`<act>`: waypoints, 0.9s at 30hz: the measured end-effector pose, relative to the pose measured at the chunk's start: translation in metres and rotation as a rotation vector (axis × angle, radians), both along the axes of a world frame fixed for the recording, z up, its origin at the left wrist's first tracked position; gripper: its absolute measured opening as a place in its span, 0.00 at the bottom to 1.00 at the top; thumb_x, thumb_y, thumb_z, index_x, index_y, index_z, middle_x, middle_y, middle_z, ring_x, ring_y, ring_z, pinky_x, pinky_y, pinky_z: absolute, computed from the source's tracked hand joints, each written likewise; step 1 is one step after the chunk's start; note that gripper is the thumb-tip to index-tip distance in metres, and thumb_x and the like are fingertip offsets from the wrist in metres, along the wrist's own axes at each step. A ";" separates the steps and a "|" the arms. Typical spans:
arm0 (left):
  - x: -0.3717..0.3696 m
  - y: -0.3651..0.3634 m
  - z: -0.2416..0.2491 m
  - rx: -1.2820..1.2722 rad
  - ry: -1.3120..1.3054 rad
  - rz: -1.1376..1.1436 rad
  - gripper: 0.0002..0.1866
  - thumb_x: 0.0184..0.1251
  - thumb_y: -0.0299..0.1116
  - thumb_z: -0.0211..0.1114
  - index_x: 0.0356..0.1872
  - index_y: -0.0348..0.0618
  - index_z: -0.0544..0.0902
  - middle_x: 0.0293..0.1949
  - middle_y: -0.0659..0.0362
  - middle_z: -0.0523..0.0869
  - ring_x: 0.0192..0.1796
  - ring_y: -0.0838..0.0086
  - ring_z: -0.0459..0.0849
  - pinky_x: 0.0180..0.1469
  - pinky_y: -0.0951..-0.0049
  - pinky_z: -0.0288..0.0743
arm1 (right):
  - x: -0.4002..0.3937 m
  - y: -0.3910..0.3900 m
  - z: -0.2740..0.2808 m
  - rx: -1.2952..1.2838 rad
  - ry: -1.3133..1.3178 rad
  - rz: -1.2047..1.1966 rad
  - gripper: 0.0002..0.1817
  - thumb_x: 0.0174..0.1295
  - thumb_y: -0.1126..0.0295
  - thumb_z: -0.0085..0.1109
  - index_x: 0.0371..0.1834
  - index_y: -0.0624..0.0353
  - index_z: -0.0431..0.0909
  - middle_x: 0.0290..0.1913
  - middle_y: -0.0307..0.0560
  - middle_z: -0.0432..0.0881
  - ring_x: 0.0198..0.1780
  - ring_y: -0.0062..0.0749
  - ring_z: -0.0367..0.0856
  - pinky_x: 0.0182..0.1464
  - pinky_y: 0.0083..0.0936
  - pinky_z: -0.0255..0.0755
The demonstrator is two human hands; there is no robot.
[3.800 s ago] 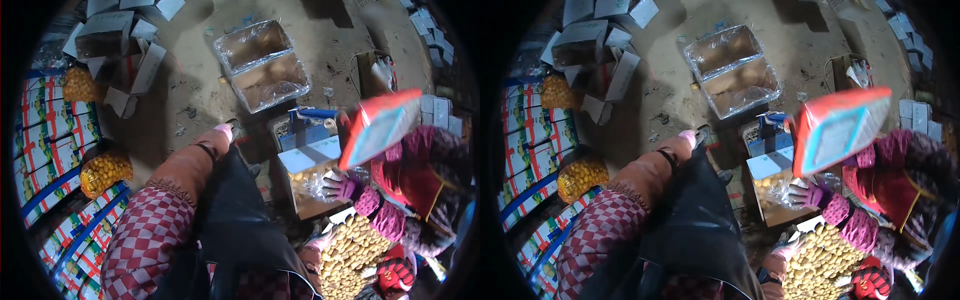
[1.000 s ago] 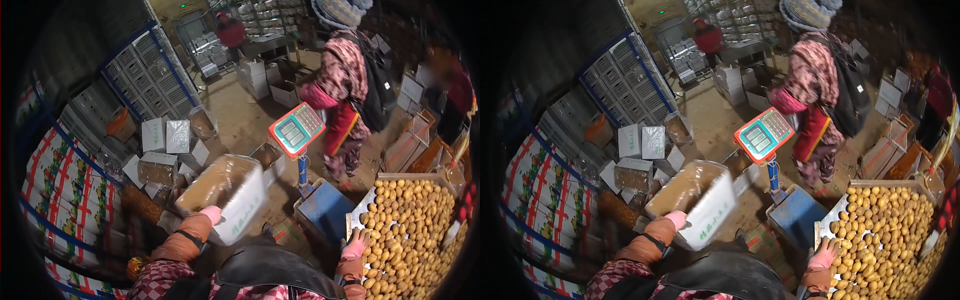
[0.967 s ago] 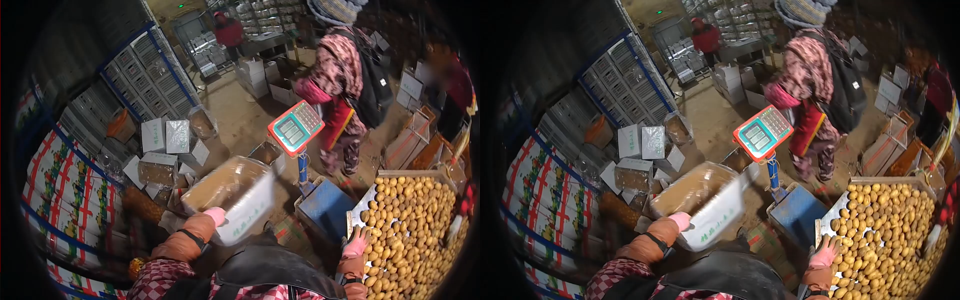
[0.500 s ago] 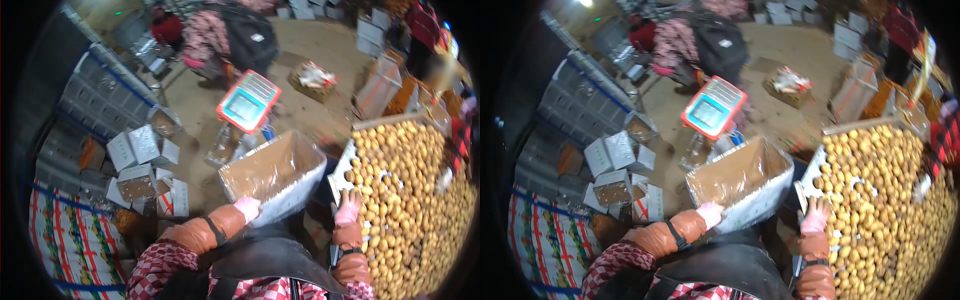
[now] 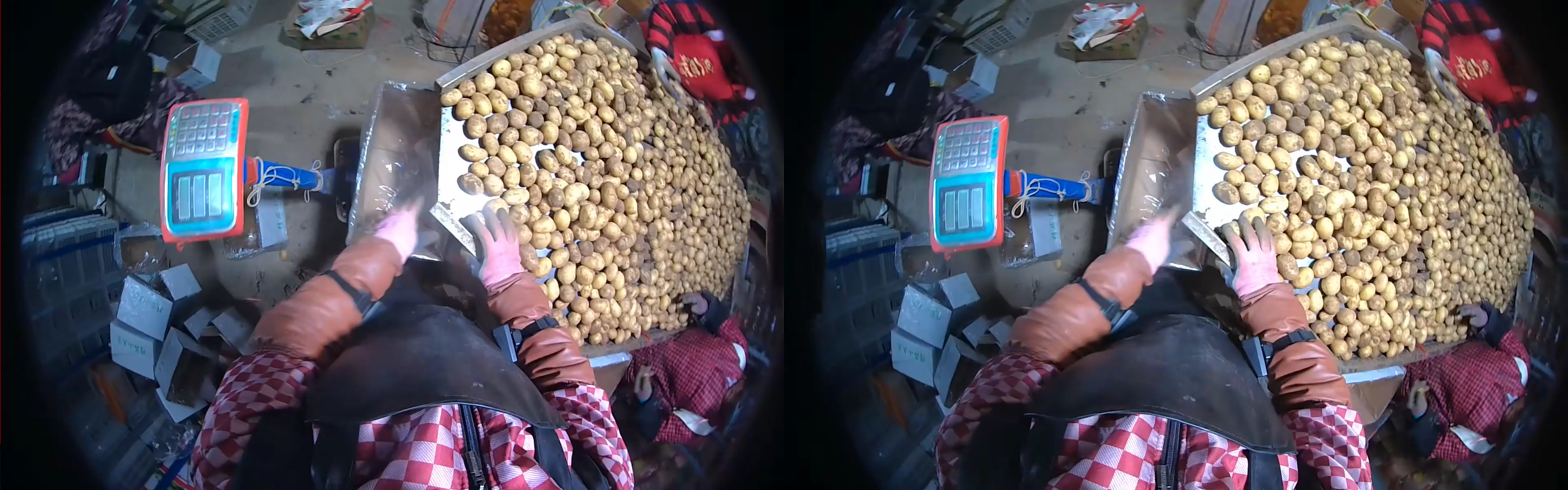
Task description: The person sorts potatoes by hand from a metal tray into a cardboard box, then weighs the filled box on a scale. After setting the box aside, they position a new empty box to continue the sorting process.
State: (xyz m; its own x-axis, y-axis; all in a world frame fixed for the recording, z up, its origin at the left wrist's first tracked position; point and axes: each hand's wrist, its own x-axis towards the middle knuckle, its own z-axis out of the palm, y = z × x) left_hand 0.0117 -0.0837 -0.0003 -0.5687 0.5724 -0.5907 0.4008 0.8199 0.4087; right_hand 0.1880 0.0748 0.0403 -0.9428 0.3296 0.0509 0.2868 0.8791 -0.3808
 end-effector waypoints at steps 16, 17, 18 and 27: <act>-0.102 -0.024 -0.096 -0.352 0.006 -0.007 0.20 0.72 0.36 0.56 0.64 0.54 0.77 0.65 0.55 0.78 0.66 0.55 0.76 0.64 0.60 0.75 | 0.014 0.005 0.014 -0.172 0.120 -0.102 0.43 0.43 0.59 0.78 0.66 0.49 0.70 0.68 0.52 0.70 0.69 0.58 0.64 0.69 0.52 0.63; -0.106 -0.028 -0.117 -0.247 -0.056 -0.070 0.22 0.71 0.35 0.57 0.65 0.54 0.75 0.66 0.56 0.77 0.66 0.56 0.76 0.64 0.61 0.75 | 0.025 0.005 0.015 -0.184 0.139 -0.134 0.40 0.45 0.60 0.77 0.65 0.50 0.71 0.67 0.52 0.71 0.69 0.56 0.66 0.69 0.50 0.63; -0.110 -0.034 -0.133 -0.146 -0.114 -0.123 0.24 0.70 0.34 0.58 0.67 0.53 0.73 0.67 0.56 0.76 0.66 0.56 0.76 0.64 0.61 0.75 | 0.035 0.006 0.015 -0.200 0.164 -0.155 0.38 0.48 0.60 0.76 0.65 0.52 0.71 0.66 0.52 0.72 0.69 0.55 0.67 0.69 0.49 0.63; -0.050 0.055 0.021 0.541 0.443 0.068 0.22 0.62 0.24 0.61 0.59 0.44 0.80 0.56 0.45 0.83 0.61 0.50 0.80 0.65 0.59 0.71 | 0.148 0.040 0.027 -0.598 0.199 -0.550 0.15 0.66 0.68 0.62 0.55 0.53 0.82 0.43 0.51 0.87 0.46 0.44 0.85 0.52 0.34 0.77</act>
State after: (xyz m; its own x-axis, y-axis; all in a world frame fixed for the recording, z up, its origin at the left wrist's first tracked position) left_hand -0.0379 -0.0290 0.0203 -0.7351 0.6750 0.0626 0.5788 0.5768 0.5765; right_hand 0.3364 0.1147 0.0671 -0.6317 0.7642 -0.1303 0.4939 0.2671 -0.8275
